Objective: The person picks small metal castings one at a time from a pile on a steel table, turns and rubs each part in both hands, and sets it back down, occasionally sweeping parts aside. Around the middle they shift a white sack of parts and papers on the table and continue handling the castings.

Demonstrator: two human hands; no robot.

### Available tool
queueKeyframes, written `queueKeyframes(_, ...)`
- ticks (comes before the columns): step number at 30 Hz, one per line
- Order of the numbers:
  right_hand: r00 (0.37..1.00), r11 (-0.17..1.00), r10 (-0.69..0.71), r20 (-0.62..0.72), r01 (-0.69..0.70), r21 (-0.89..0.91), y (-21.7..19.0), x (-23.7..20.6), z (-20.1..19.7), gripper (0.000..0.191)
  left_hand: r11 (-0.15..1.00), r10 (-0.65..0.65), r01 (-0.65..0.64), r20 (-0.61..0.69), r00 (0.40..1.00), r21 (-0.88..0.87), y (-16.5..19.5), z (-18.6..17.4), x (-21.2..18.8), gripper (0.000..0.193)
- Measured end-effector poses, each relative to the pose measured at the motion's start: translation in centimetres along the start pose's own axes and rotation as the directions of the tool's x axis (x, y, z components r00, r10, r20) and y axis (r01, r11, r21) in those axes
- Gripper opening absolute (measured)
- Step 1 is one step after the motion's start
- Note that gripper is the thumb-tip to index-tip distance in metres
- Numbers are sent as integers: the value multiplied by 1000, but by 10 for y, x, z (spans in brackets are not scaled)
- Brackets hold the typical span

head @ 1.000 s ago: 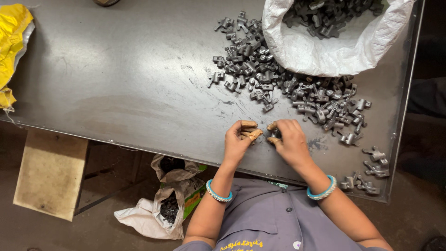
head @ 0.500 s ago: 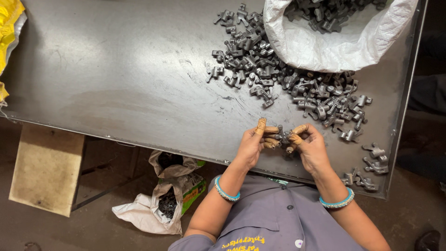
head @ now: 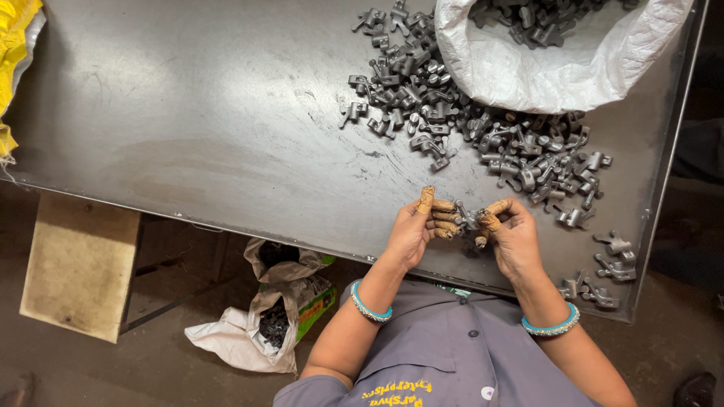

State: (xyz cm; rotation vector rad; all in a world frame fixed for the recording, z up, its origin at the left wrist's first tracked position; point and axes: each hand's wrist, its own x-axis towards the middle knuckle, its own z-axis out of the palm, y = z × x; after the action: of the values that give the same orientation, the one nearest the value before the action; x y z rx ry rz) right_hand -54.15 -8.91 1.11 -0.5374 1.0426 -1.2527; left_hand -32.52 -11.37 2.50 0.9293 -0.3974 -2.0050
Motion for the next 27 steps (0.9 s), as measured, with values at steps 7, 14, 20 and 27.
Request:
queueKeyframes(7, 999, 984, -48, 8, 49, -174, -3, 0, 8, 14, 944, 206, -207, 32, 978, 255, 2, 9, -2, 26)
queueKeyframes(14, 992, 992, 117, 54, -114, -47, -16, 3, 28, 21, 989, -75, 64, -84, 994, -136, -5, -11, 10, 9)
queueKeyframes(20, 985, 951, 143, 99, -109, -289, -36, 11, 44, 19, 999, -1, -4, -93, 996, -54, -2, -9, 11, 10)
queueKeyframes(27, 992, 897, -33, 121, 83, -434, -137, 74, 71, 21, 896, 366, -361, 33, 930, 260, 57, 18, 9, 26)
